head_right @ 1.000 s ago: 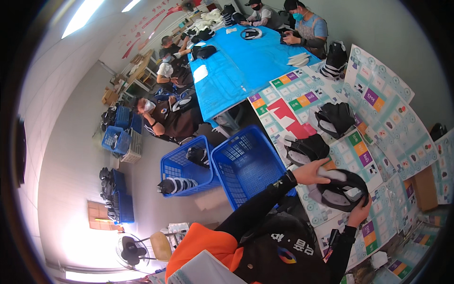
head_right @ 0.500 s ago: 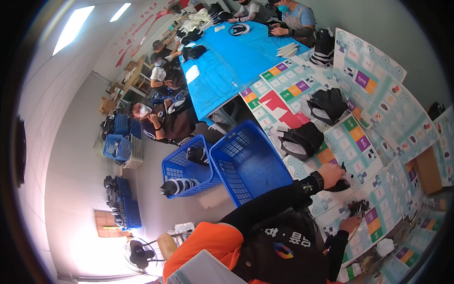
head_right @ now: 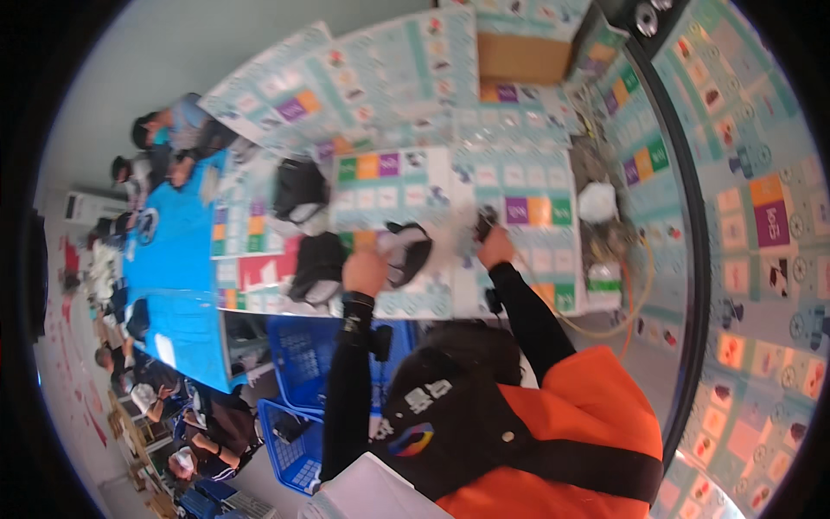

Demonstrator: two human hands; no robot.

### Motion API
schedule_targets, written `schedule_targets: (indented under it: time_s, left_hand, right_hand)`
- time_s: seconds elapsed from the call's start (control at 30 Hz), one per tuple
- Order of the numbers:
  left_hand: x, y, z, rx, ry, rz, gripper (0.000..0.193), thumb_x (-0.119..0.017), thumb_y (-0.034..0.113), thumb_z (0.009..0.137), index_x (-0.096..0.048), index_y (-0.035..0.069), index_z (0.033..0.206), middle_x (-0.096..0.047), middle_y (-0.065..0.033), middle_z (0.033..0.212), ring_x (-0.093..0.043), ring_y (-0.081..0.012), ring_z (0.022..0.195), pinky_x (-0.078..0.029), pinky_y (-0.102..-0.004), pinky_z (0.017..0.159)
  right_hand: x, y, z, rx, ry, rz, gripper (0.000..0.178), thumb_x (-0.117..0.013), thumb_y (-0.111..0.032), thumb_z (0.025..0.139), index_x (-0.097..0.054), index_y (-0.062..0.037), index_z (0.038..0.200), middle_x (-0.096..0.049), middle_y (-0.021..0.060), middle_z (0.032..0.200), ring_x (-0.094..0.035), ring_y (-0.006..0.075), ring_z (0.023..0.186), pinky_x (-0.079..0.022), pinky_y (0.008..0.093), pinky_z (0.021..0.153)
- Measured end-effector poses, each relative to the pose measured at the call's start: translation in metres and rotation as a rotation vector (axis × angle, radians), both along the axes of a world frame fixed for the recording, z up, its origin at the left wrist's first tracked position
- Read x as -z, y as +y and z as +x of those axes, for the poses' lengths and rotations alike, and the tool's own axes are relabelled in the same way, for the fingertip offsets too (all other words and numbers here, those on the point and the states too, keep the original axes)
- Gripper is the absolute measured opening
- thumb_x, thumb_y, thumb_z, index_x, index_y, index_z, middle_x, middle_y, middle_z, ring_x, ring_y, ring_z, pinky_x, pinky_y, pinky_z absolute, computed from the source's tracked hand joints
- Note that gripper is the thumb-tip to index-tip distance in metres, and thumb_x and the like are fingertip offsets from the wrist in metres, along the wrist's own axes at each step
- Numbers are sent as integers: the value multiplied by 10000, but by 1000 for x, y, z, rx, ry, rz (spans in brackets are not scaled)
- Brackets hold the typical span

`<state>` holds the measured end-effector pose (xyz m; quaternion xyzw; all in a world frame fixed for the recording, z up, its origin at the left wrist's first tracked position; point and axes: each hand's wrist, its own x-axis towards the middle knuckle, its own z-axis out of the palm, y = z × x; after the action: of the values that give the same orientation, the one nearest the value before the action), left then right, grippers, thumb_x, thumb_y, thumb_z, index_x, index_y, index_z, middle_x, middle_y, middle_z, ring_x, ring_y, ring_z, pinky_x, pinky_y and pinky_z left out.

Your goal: The person assembles shoe components by applying adhesive with a small brush, pressing parts together, and moving finished pieces into blue plastic bins before moving a large bin to a collection area.

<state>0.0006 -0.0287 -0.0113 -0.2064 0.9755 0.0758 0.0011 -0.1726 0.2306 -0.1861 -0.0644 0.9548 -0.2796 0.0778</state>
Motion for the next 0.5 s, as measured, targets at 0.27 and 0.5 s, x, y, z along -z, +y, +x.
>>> schedule_targets:
  time_s: [0.27,0.5]
  left_hand:
    - [-22,44,-38,-105,13,193,315,-698,387,896,-691,91,1002,-721,-183,971,-718,-406,829,-582,-520,718]
    - [-9,43,-32,-53,44,155,290,-699,321,884,-702,64,1017,-709,-178,973,-713,-380,891,-590,-484,760]
  right_hand:
    - [-100,21,44,-124,-821,-608,311,-675,-157,815,-686,6,1080,-717,81,887,-691,161,775,-574,340,544]
    - [-133,-11,77,-208,-790,-374,247,-646,-181,856,-690,39,958,-693,122,692,-641,198,529,-503,338,512]
